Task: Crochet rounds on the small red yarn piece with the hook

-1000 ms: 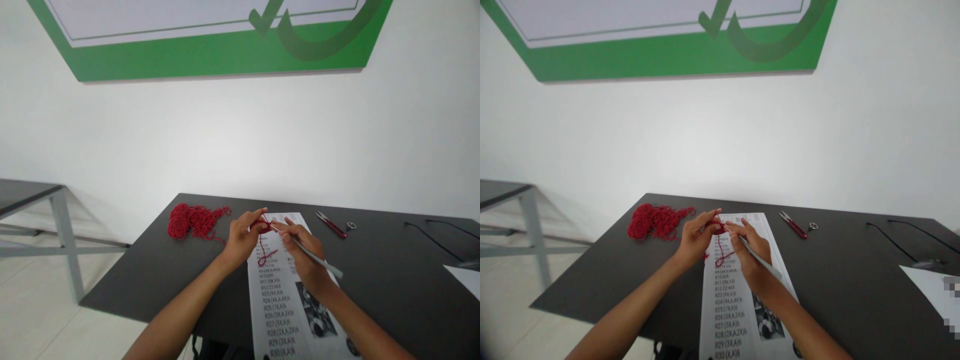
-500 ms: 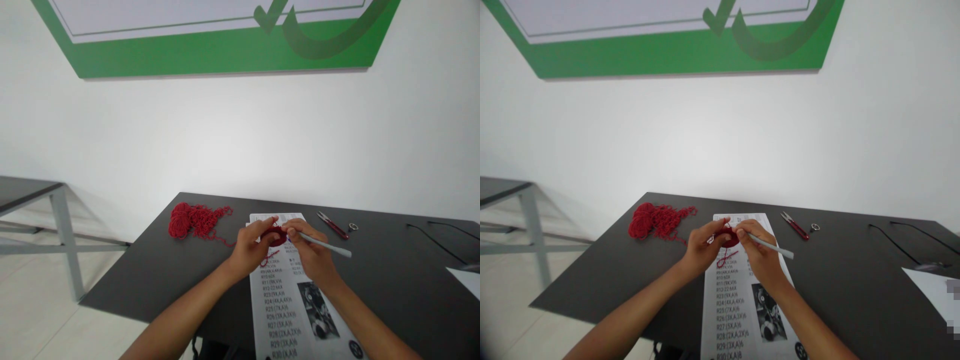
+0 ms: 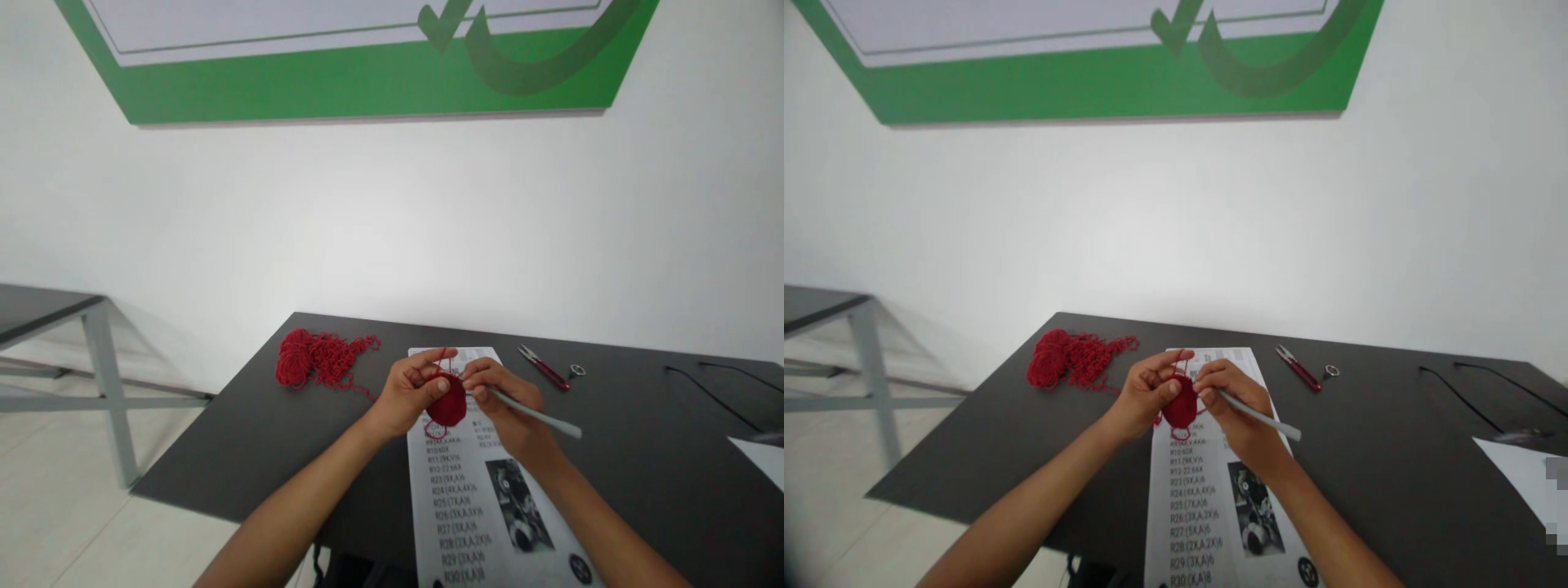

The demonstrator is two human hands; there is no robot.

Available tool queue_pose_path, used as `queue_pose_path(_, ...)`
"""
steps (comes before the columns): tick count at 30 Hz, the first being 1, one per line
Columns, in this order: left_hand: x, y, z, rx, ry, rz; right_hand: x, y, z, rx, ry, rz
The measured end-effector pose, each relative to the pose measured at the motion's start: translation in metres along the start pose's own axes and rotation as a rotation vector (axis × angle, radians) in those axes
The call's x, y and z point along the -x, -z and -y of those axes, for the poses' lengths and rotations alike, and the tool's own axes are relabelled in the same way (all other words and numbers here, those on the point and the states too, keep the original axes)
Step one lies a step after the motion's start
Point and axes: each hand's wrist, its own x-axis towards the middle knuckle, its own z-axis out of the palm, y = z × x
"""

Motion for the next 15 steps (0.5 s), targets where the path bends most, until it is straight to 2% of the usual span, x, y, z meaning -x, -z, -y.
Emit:
queue_pose_path(6, 0.003, -0.002, -0.008, 0.027, 0.013, 0.063, 0.0, 0.003, -0.009, -0.153, -0.035, 0.012)
queue_pose_path(15, 0.001, 0.003, -0.016, 0.159, 0.039, 0.051, -0.002, 0.011, 0.014, 0.035, 0.018, 0.106)
